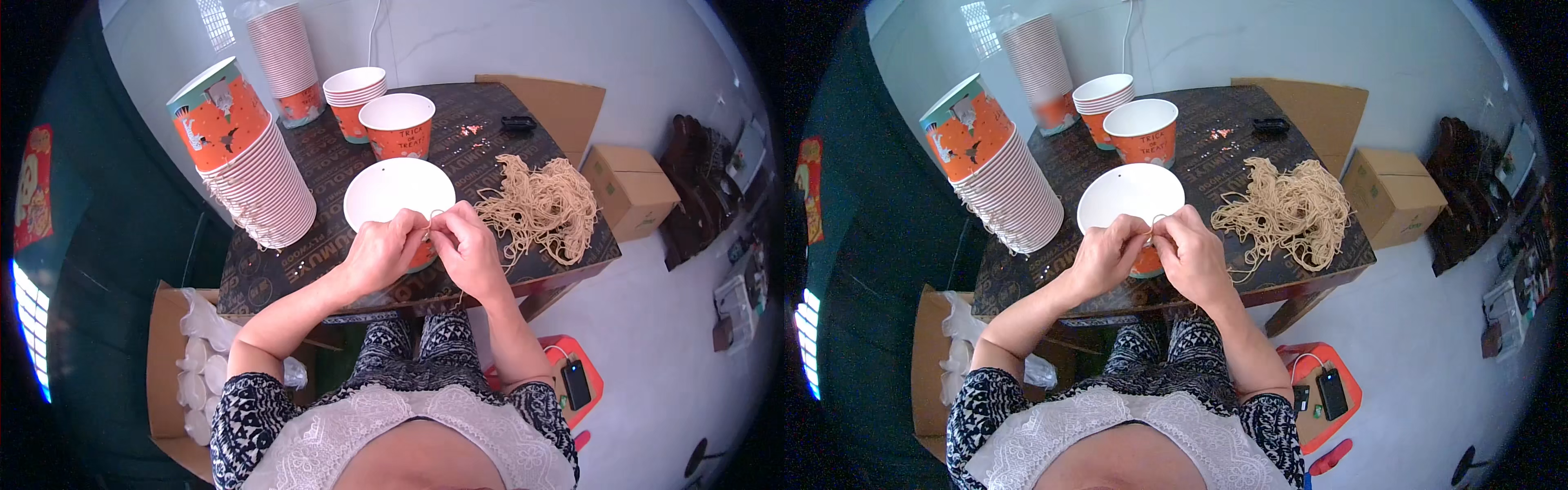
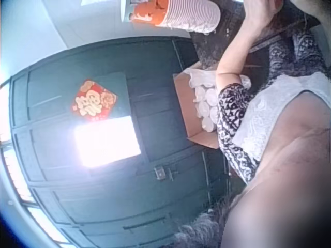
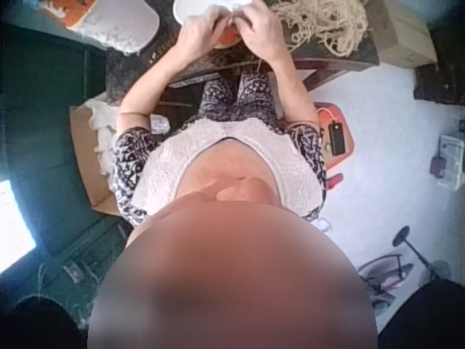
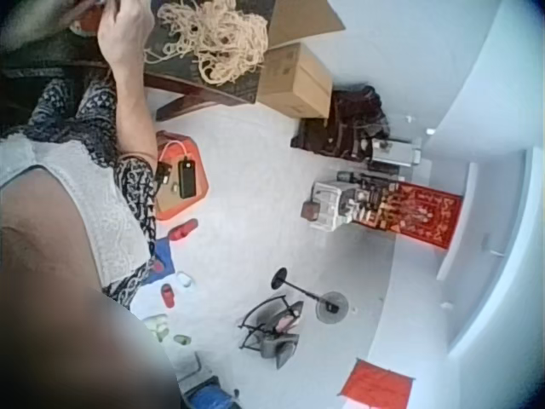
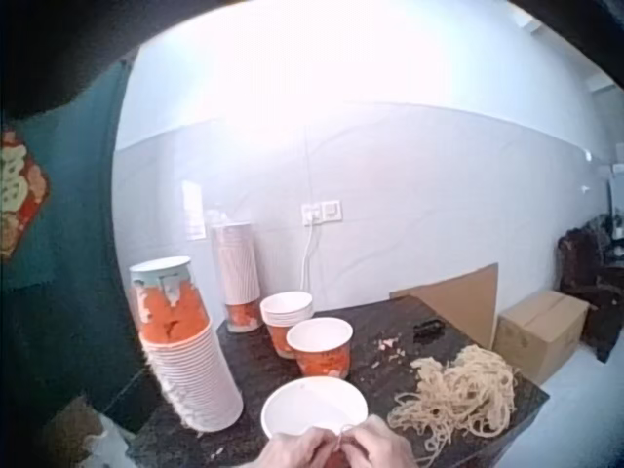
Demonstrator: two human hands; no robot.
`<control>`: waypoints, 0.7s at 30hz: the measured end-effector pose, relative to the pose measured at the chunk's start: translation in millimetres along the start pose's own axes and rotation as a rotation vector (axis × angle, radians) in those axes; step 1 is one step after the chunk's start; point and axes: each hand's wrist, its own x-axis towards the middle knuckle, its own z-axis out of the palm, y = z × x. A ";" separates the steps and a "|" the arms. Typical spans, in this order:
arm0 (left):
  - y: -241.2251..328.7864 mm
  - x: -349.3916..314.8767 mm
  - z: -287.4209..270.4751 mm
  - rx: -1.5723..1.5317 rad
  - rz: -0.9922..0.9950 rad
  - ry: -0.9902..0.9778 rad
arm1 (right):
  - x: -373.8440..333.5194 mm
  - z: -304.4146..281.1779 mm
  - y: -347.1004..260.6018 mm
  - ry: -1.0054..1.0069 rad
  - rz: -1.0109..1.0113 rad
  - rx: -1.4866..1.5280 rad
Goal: Thread and tie strings onto festive paper buckets for packaging.
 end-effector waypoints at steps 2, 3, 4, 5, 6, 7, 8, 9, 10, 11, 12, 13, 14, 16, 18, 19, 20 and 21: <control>3.3 1.7 -3.6 -0.057 -0.045 -0.018 | -1.1 3.0 0.2 0.038 -0.011 0.040; 5.5 3.1 -6.0 -0.113 -0.089 -0.037 | -2.1 4.2 0.4 0.035 -0.012 0.040; 7.3 4.5 -7.7 -0.113 -0.091 -0.035 | -3.6 5.5 0.6 0.060 -0.031 0.044; 9.2 6.2 -8.9 -0.156 -0.123 -0.028 | -5.2 6.4 0.4 0.085 -0.049 0.049; 10.5 7.5 -9.5 -0.201 -0.155 -0.021 | -7.2 7.0 -0.2 0.082 -0.049 0.049; 11.4 8.9 -9.8 -0.202 -0.157 -0.020 | -9.6 7.4 -0.8 0.097 -0.080 0.025; 12.0 10.3 -9.9 -0.194 -0.201 -0.024 | -12.2 7.8 -1.3 0.113 -0.111 0.001; 12.5 11.1 -10.3 -0.183 -0.245 -0.027 | -14.6 8.7 -2.1 0.109 -0.112 0.002; 11.1 11.7 -9.6 -0.182 -0.248 -0.024 | -17.1 9.8 -2.7 0.127 -0.161 -0.019; 8.8 12.0 -8.2 -0.149 -0.287 -0.001 | -20.1 10.9 -3.6 0.146 -0.209 -0.041; 7.8 12.9 -6.6 -0.118 -0.322 0.020 | -24.1 11.4 -5.4 0.140 -0.227 -0.109; 8.5 13.8 -5.3 -0.119 -0.322 0.020 | -28.5 11.6 -4.6 0.119 -0.252 -0.178; 9.5 14.8 -4.0 -0.126 -0.349 0.017 | -31.2 12.4 -2.0 0.099 -0.277 -0.248; 10.1 16.9 -2.3 -0.134 -0.372 0.011 | -29.5 12.4 1.1 0.126 -0.341 -0.288; 7.9 20.3 -1.5 -0.129 -0.420 0.006 | -25.4 10.5 -0.9 0.211 -0.443 -0.352; 7.9 20.5 -2.3 -0.128 -0.418 0.006 | -25.3 9.7 -2.0 0.214 -0.445 -0.352; 8.2 19.8 -3.6 -0.120 -0.416 -0.003 | -26.0 9.1 -3.3 0.209 -0.448 -0.406; 9.1 18.9 -4.3 -0.114 -0.413 -0.013 | -27.2 8.4 -3.9 0.204 -0.450 -0.461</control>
